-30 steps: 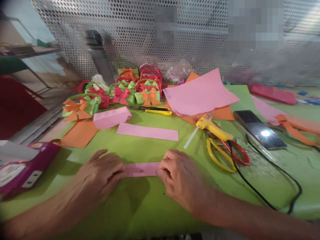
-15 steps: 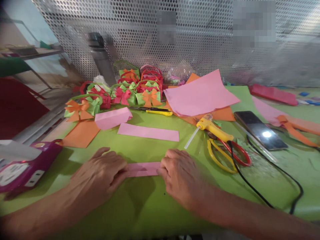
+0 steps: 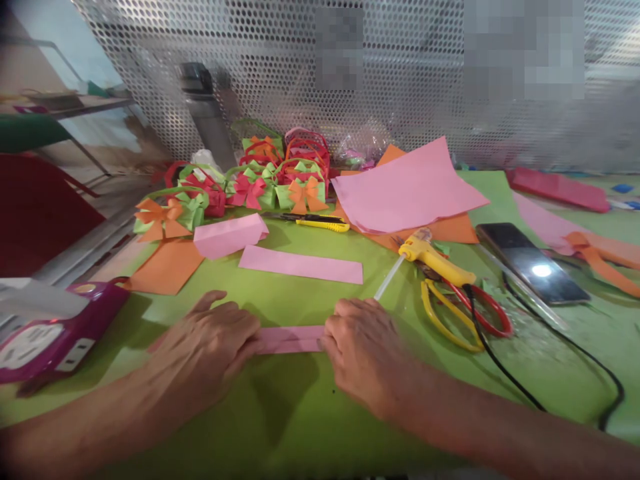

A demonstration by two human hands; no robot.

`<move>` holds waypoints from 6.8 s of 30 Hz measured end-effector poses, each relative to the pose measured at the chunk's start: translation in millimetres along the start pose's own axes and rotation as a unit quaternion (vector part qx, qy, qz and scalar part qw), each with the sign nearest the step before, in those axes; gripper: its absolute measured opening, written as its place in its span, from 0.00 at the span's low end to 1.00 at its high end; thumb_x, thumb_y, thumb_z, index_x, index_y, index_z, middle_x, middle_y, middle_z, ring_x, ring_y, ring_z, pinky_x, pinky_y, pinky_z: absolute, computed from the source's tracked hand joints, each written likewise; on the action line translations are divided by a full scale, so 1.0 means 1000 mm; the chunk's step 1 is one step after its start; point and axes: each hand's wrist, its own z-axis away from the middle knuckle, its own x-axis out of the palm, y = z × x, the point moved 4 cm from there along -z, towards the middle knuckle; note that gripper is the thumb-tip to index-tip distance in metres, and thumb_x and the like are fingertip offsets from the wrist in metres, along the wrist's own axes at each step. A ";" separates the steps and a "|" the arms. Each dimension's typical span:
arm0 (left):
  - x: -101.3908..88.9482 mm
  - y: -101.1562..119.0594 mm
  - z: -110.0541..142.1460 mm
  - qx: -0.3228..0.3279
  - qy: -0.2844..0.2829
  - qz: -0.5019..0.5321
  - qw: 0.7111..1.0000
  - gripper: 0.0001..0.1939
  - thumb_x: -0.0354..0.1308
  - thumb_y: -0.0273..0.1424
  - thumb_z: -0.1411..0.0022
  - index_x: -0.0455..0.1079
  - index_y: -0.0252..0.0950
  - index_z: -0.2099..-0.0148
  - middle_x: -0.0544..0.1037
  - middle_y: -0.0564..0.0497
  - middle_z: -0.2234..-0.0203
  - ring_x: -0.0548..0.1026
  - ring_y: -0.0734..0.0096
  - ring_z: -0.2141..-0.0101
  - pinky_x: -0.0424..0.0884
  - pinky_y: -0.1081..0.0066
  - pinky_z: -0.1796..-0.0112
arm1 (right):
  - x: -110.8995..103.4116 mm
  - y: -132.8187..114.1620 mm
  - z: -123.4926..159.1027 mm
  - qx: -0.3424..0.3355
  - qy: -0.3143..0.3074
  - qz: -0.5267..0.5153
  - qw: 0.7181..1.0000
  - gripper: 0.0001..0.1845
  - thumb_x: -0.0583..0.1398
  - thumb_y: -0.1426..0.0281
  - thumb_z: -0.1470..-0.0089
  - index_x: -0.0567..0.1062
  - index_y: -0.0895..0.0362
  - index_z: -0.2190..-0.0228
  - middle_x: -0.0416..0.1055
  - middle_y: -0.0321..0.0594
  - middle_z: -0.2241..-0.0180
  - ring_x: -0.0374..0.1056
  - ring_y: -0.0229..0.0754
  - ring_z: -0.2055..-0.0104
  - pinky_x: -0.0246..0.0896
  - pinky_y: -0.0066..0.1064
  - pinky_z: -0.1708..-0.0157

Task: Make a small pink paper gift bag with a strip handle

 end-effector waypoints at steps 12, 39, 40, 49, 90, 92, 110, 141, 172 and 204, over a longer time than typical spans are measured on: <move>0.001 0.000 0.001 0.017 0.032 -0.025 0.999 0.10 0.49 0.22 0.42 0.66 0.35 0.74 0.69 0.51 0.81 0.67 0.68 0.78 0.64 0.56 0.60 | 0.000 0.000 0.000 -0.014 0.019 0.014 1.000 0.12 0.54 0.74 0.47 0.70 0.58 0.81 0.65 0.38 0.76 0.62 0.38 0.72 0.51 0.30 0.69; -0.002 0.001 0.000 0.016 0.022 0.001 1.000 0.10 0.49 0.23 0.41 0.67 0.34 0.73 0.72 0.51 0.80 0.70 0.67 0.76 0.62 0.56 0.60 | -0.003 -0.003 0.002 0.000 0.001 0.008 1.000 0.11 0.54 0.77 0.50 0.67 0.58 0.82 0.63 0.37 0.76 0.59 0.37 0.72 0.50 0.30 0.68; -0.002 0.001 0.000 0.014 0.023 0.001 1.000 0.10 0.49 0.23 0.41 0.67 0.34 0.73 0.72 0.51 0.80 0.70 0.66 0.76 0.61 0.56 0.60 | -0.003 -0.003 0.002 -0.001 0.001 0.011 1.000 0.11 0.54 0.77 0.50 0.67 0.57 0.81 0.63 0.37 0.76 0.59 0.37 0.72 0.50 0.31 0.68; -0.002 0.003 0.003 0.038 0.058 -0.018 0.997 0.06 0.49 0.25 0.39 0.66 0.36 0.67 0.71 0.52 0.79 0.68 0.66 0.76 0.61 0.59 0.63 | -0.002 -0.001 0.002 0.012 0.001 0.020 1.000 0.07 0.54 0.77 0.49 0.68 0.57 0.77 0.66 0.38 0.73 0.61 0.39 0.71 0.48 0.31 0.71; 0.003 0.000 0.012 0.200 0.207 -0.052 0.956 0.12 0.50 0.24 0.38 0.71 0.45 0.61 0.65 0.55 0.79 0.59 0.72 0.75 0.56 0.58 0.57 | 0.010 0.031 0.058 -0.285 0.102 0.275 0.913 0.19 0.53 0.77 0.50 0.69 0.63 0.54 0.69 0.41 0.70 0.59 0.41 0.71 0.49 0.37 0.71; 0.003 -0.001 0.012 0.204 0.225 -0.042 0.952 0.12 0.50 0.23 0.39 0.71 0.46 0.61 0.64 0.56 0.80 0.58 0.73 0.76 0.56 0.59 0.57 | 0.005 0.032 0.059 -0.239 0.089 0.245 0.936 0.23 0.53 0.78 0.52 0.67 0.61 0.51 0.69 0.42 0.69 0.62 0.42 0.68 0.52 0.36 0.68; 0.008 0.002 0.013 0.181 0.261 -0.003 0.948 0.12 0.52 0.24 0.40 0.70 0.40 0.73 0.64 0.56 0.80 0.60 0.72 0.73 0.54 0.50 0.51 | 0.005 -0.015 -0.022 0.108 -0.165 -0.233 0.952 0.17 0.54 0.65 0.52 0.66 0.58 0.87 0.65 0.36 0.88 0.60 0.33 0.88 0.51 0.21 0.89; 0.011 -0.001 0.012 0.172 0.243 -0.002 0.955 0.14 0.47 0.23 0.38 0.71 0.42 0.69 0.61 0.57 0.79 0.58 0.75 0.74 0.54 0.55 0.52 | -0.010 0.053 0.029 0.224 -0.116 -0.149 0.956 0.17 0.52 0.64 0.52 0.62 0.57 0.88 0.62 0.34 0.90 0.56 0.31 0.88 0.48 0.23 0.86; -0.004 -0.020 0.028 -0.059 0.095 0.247 0.962 0.09 0.55 0.26 0.43 0.69 0.35 0.76 0.71 0.56 0.81 0.68 0.76 0.78 0.60 0.75 0.75 | 0.000 -0.011 -0.015 0.005 -0.071 -0.234 0.970 0.07 0.55 0.71 0.54 0.71 0.58 0.79 0.64 0.31 0.84 0.56 0.30 0.83 0.45 0.22 0.84; 0.008 -0.042 0.045 -0.127 0.081 0.188 0.970 0.09 0.51 0.26 0.45 0.60 0.35 0.76 0.66 0.53 0.70 0.65 0.69 0.66 0.59 0.64 0.62 | 0.006 -0.017 -0.013 0.035 -0.059 -0.141 0.988 0.11 0.55 0.69 0.51 0.66 0.57 0.83 0.59 0.30 0.86 0.50 0.30 0.84 0.40 0.24 0.83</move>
